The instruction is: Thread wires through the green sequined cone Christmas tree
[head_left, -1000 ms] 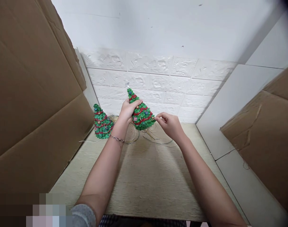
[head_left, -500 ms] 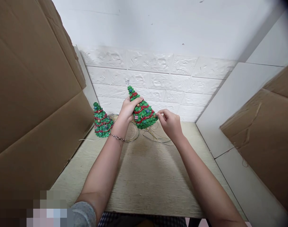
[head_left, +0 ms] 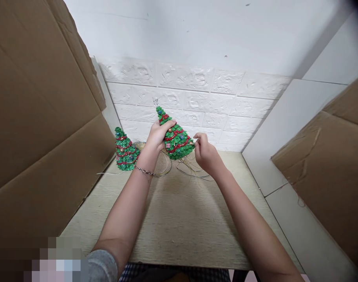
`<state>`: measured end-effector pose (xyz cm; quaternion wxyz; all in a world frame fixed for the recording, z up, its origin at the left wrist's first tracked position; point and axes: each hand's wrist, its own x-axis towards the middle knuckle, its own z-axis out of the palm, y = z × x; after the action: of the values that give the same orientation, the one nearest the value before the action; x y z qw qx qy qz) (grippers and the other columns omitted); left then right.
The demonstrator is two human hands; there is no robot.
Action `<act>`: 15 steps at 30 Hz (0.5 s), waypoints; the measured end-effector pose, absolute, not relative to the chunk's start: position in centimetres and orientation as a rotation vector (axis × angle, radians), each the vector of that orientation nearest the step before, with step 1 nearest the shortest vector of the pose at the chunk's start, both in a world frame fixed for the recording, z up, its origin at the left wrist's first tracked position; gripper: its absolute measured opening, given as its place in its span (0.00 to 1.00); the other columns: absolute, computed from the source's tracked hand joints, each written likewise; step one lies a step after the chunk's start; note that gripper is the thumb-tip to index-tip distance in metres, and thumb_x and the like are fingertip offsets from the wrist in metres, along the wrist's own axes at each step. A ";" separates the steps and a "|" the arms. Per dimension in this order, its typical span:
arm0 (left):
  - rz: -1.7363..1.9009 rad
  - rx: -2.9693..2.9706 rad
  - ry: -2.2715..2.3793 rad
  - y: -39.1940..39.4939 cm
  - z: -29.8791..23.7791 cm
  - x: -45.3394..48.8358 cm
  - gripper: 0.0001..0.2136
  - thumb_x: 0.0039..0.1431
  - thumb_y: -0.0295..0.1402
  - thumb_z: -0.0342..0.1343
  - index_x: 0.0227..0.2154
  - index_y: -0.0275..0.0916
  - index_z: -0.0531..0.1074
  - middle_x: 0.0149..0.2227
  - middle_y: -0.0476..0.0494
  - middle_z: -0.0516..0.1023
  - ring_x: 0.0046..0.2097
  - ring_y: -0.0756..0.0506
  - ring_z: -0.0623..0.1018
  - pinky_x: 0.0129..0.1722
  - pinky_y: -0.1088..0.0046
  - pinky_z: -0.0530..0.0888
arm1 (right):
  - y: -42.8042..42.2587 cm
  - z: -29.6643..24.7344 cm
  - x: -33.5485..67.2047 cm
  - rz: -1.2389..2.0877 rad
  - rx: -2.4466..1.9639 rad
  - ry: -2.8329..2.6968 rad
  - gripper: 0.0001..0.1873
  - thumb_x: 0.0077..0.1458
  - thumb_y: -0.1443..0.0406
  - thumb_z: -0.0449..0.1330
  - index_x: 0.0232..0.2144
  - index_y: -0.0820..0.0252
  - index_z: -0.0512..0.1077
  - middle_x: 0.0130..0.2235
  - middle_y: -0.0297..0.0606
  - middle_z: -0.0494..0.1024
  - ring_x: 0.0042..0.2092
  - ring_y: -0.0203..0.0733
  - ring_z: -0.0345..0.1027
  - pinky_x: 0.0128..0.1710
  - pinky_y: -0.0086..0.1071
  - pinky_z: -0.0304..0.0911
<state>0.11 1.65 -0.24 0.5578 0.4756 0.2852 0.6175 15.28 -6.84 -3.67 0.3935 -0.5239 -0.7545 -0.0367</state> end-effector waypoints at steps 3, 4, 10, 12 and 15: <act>1.452 1.216 0.686 1.4 -0.3 0.2 0.13 0.36 0.32 0.66 0.22 0.37 0.66 0.19 0.52 0.63 0.21 0.54 0.64 0.21 0.75 0.64 | -6.9 -3.8 15.1 -0.169 -1.375 -1.991 0.14 0.60 0.67 0.40 0.47 0.60 0.58 0.30 0.39 0.74 0.27 0.42 0.66 0.26 0.31 0.49; 1.448 1.250 0.688 1.4 -0.3 0.3 0.13 0.37 0.32 0.66 0.23 0.37 0.66 0.20 0.52 0.64 0.22 0.54 0.65 0.21 0.75 0.64 | -7.0 -3.9 15.1 -0.215 -1.403 -2.013 0.15 0.60 0.67 0.40 0.47 0.60 0.59 0.30 0.39 0.75 0.26 0.42 0.66 0.25 0.31 0.47; 1.460 1.242 0.697 1.5 -0.5 0.3 0.14 0.37 0.32 0.66 0.24 0.37 0.66 0.20 0.52 0.65 0.22 0.53 0.66 0.22 0.75 0.65 | -7.3 -3.9 14.9 -0.380 -1.531 -2.066 0.18 0.60 0.69 0.39 0.51 0.59 0.59 0.28 0.39 0.76 0.25 0.43 0.66 0.23 0.32 0.45; 1.477 1.200 0.692 1.6 -0.5 0.3 0.14 0.36 0.33 0.66 0.23 0.38 0.65 0.19 0.53 0.63 0.21 0.53 0.65 0.22 0.75 0.65 | -7.3 -3.9 14.8 -0.383 -1.550 -2.064 0.19 0.60 0.69 0.40 0.51 0.59 0.59 0.28 0.39 0.77 0.24 0.43 0.66 0.23 0.32 0.46; 1.472 1.218 0.695 1.4 -0.5 0.5 0.15 0.36 0.32 0.67 0.23 0.38 0.65 0.20 0.52 0.65 0.22 0.53 0.66 0.22 0.75 0.66 | -7.2 -3.8 14.5 -0.360 -1.591 -2.069 0.19 0.60 0.68 0.40 0.52 0.61 0.60 0.29 0.41 0.77 0.25 0.44 0.67 0.24 0.33 0.50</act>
<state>0.53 1.44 -0.50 0.5266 0.5094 0.2905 0.6155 14.52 -7.22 -3.82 0.2508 -0.5847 -0.7601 -0.1322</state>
